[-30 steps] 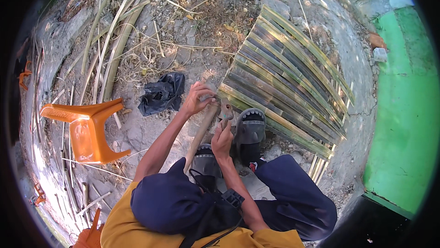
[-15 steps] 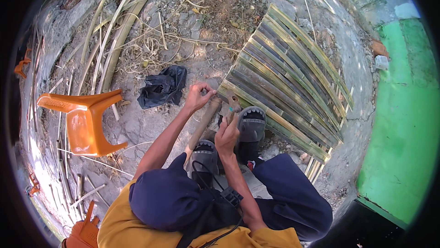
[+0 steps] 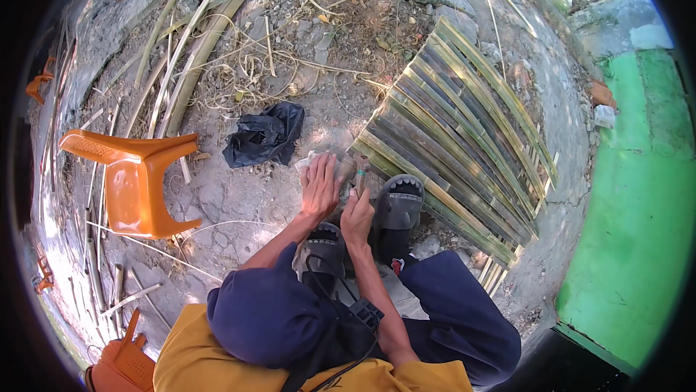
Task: The person weaves bamboo strips onto a wooden frame using a needle and thread, pulling the thread tight and securing each strip in place.
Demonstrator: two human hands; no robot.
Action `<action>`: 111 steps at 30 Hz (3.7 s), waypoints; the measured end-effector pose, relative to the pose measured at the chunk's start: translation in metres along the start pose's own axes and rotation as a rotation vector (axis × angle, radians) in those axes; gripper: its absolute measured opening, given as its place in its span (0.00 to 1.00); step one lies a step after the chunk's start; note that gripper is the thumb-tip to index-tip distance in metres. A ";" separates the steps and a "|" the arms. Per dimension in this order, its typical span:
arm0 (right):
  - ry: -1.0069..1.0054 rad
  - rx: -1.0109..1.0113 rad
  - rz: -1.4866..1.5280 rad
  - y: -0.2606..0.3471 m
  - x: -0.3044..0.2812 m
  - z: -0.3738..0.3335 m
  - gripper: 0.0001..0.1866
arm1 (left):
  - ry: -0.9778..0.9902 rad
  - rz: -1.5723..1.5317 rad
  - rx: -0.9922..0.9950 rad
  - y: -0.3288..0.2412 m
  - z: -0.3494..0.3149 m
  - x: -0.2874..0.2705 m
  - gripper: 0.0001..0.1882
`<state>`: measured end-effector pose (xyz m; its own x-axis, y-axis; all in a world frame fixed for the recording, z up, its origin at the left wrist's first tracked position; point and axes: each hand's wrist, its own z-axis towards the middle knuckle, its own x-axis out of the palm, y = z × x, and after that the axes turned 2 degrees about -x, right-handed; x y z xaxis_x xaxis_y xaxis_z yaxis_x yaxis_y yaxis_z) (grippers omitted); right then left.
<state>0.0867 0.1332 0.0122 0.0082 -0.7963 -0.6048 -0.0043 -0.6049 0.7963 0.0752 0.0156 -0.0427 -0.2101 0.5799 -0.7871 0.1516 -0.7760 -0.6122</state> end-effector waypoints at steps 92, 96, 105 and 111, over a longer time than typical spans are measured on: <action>1.156 -1.292 -0.692 -0.024 -0.120 0.236 0.14 | 0.084 0.021 -0.148 0.015 -0.044 -0.010 0.40; 1.011 -1.325 -0.592 -0.020 -0.115 0.241 0.13 | 0.089 0.025 -0.159 0.014 -0.045 -0.012 0.40; 1.089 -1.208 -0.652 -0.027 -0.117 0.226 0.13 | 0.121 0.017 -0.166 0.016 -0.048 -0.013 0.40; 0.969 -1.145 -0.573 -0.021 -0.119 0.222 0.13 | 0.100 0.015 -0.151 0.015 -0.047 -0.011 0.40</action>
<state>-0.1366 0.2397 0.0651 0.3470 0.0952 -0.9330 0.9334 -0.1322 0.3336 0.1249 0.0094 -0.0463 -0.1110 0.5958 -0.7955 0.2987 -0.7434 -0.5984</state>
